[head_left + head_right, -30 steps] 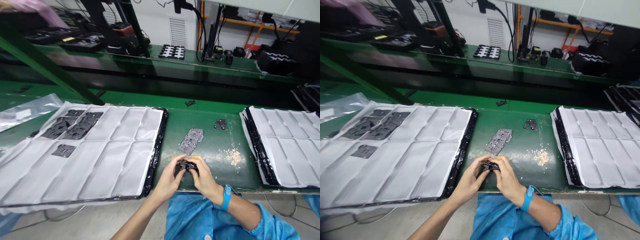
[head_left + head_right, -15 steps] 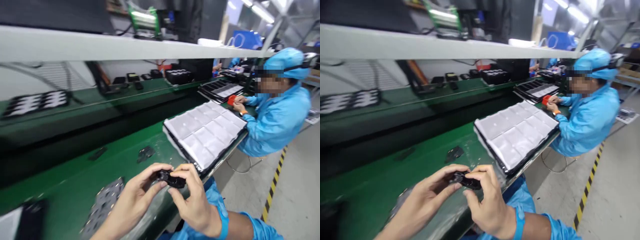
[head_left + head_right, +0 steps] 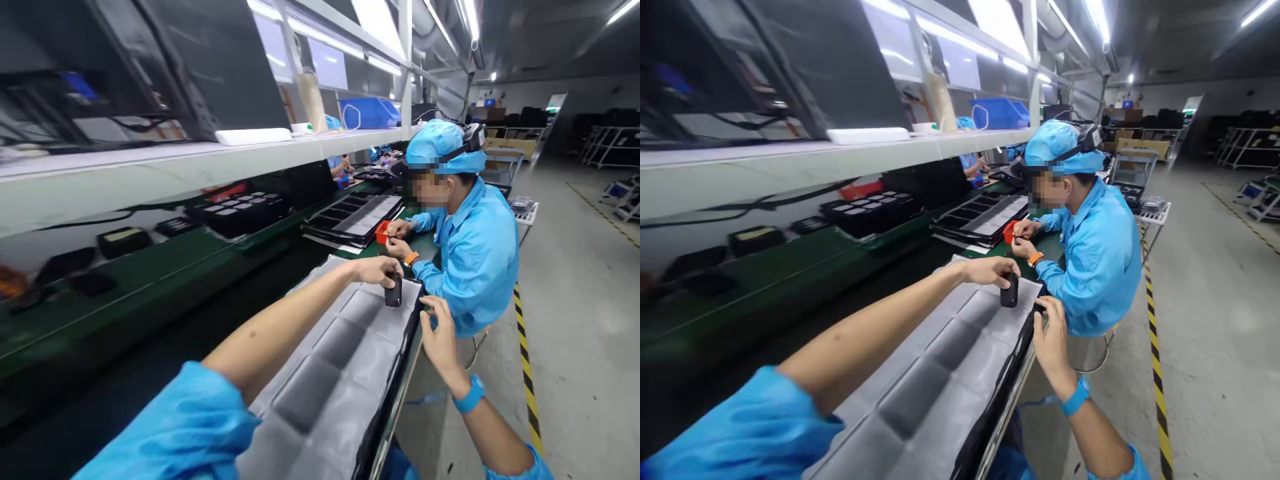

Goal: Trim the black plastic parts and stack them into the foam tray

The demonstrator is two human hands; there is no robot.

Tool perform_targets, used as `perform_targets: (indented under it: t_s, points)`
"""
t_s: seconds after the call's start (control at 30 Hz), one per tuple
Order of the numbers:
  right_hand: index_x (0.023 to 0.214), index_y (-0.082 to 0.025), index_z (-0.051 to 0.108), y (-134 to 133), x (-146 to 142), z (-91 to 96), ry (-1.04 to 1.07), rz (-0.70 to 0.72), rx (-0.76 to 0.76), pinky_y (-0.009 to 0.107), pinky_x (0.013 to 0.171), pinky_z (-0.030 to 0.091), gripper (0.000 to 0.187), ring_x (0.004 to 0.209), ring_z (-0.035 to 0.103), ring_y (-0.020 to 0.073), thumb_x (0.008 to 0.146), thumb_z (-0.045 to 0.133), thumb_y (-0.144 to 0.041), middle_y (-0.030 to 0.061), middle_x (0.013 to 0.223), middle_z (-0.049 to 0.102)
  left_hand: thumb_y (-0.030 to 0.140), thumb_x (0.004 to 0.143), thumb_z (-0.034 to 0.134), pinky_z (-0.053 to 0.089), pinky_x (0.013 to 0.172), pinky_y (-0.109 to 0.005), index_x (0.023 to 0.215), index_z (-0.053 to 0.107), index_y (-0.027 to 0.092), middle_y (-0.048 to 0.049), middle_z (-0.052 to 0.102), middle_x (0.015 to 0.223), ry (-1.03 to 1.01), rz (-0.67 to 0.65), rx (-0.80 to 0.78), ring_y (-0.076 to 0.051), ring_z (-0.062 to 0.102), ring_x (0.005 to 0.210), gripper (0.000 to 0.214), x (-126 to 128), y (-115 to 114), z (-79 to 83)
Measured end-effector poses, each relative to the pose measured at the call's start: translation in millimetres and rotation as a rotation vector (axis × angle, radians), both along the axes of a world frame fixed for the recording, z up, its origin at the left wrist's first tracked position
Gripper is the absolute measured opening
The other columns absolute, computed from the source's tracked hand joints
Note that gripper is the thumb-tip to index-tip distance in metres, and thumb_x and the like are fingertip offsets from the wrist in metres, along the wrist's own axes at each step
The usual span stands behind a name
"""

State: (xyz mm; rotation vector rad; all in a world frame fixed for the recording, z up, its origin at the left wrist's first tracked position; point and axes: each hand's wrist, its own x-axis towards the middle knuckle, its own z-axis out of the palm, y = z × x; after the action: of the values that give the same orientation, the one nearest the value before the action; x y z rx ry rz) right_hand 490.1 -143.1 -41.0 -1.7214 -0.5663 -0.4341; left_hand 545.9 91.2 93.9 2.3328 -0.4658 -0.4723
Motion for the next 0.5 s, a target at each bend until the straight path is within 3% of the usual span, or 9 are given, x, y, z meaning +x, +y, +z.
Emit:
perform_targets:
  t_s: [0.1,0.2,0.33,0.5]
  points:
    - [0.115,-0.021,0.069,9.0,31.2,-10.3,-0.001,-0.025,-0.043,0.051,0.100,0.053,0.024,0.115,0.063,0.0304,0.101,0.050,-0.023,0.0128,0.118,0.068,0.034,0.101,0.069,0.063,0.085,-0.042,0.124,0.067,0.016,-0.0084,0.071,0.119,0.069,-0.122,0.117,-0.022,0.072,0.098,0.030,55.4,-14.6,-29.1]
    - [0.116,-0.020,0.068,14.0,47.8,-20.8,0.010,-0.032,-0.092,0.050,0.098,0.055,0.025,0.115,0.063,0.0309,0.101,0.049,-0.021,0.0140,0.120,0.067,0.034,0.101,0.069,0.064,0.085,-0.042,0.124,0.067,0.015,-0.0083,0.071,0.121,0.120,-0.200,0.204,-0.023,0.072,0.100,0.030,76.9,-23.9,-52.0]
    - [0.115,-0.021,0.069,16.8,58.6,-32.5,0.032,-0.011,-0.149,0.048,0.097,0.055,0.025,0.116,0.063,0.0309,0.098,0.050,-0.018,0.0140,0.121,0.068,0.031,0.100,0.071,0.061,0.093,-0.047,0.127,0.067,0.016,-0.0096,0.070,0.127,0.076,-0.210,0.265,-0.026,0.071,0.109,0.031,77.6,-29.7,-62.4]
    - [0.114,-0.021,0.070,20.2,65.5,-36.4,0.042,0.027,-0.191,0.049,0.099,0.054,0.025,0.114,0.063,0.0309,0.096,0.053,-0.015,0.0136,0.118,0.070,0.018,0.089,0.080,0.047,0.114,-0.053,0.141,0.061,0.018,-0.0129,0.060,0.147,-0.092,-0.051,0.341,-0.033,0.058,0.134,0.054,56.7,-34.2,-58.7]
